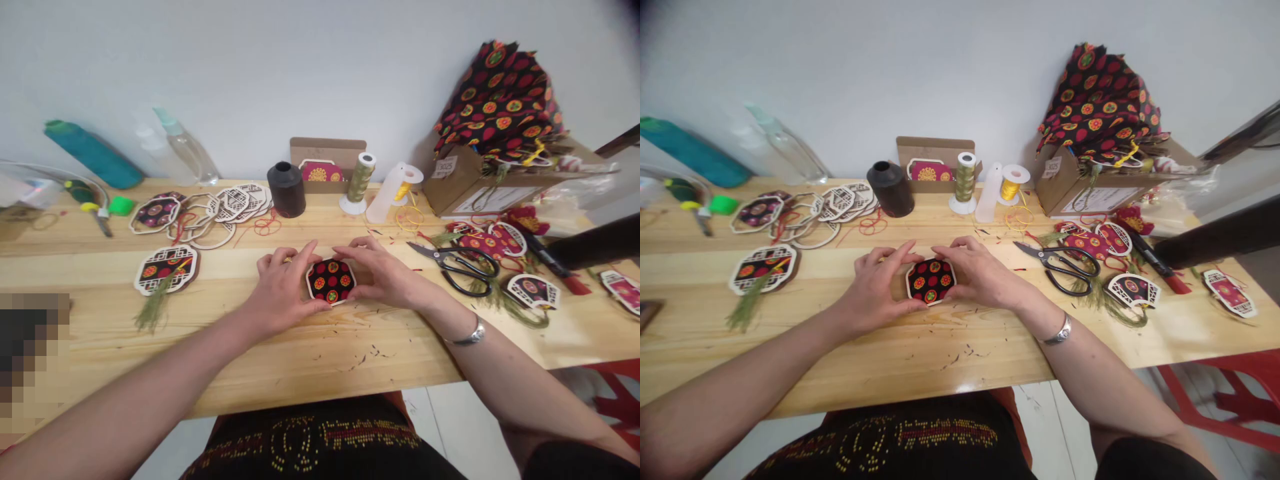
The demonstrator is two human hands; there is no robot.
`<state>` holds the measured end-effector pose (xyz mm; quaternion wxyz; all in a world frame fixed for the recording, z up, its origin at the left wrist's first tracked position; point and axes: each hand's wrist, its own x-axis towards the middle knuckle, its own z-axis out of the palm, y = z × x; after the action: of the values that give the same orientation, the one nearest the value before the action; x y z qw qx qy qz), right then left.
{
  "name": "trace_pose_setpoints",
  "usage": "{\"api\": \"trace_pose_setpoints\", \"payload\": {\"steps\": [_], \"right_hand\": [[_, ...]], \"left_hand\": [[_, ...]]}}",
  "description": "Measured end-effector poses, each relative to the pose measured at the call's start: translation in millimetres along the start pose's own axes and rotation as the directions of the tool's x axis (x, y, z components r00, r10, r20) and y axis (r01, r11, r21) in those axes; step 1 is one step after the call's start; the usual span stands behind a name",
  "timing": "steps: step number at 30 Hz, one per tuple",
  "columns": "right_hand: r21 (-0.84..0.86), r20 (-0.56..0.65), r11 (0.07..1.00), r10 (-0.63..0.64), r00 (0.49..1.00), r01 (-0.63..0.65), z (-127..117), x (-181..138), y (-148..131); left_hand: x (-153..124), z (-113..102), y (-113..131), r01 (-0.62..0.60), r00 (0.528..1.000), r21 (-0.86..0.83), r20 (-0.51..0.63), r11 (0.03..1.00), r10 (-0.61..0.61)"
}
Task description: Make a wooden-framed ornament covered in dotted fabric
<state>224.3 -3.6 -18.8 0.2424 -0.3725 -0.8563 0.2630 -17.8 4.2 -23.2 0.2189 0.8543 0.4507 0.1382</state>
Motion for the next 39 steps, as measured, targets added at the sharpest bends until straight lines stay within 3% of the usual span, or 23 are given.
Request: {"api": "trace_pose_setpoints", "payload": {"steps": [18,26,33,39], "right_hand": [[-0.006,0.027,1.000,0.020,0.999,-0.020,0,0,-2],[0.005,0.016,1.000,-0.013,1.000,0.013,1,-2,0],[0.081,-0.159,0.996,-0.009,0.987,0.022,-5,-1,-3],[0.061,-0.215,0.998,0.007,0.977,0.007,-4,0,-4]], "left_hand": [[2,1,1,0.033,0.999,-0.078,0.021,0.996,-0.031],[4,-4,-10,-0.013,0.983,-0.137,-0.185,0.990,-0.013],[5,-3,-9,0.057,0.961,-0.073,-0.266,0.996,-0.074],[11,0,-14,0.064,0.981,-0.076,-0.177,0.995,-0.077]]}}
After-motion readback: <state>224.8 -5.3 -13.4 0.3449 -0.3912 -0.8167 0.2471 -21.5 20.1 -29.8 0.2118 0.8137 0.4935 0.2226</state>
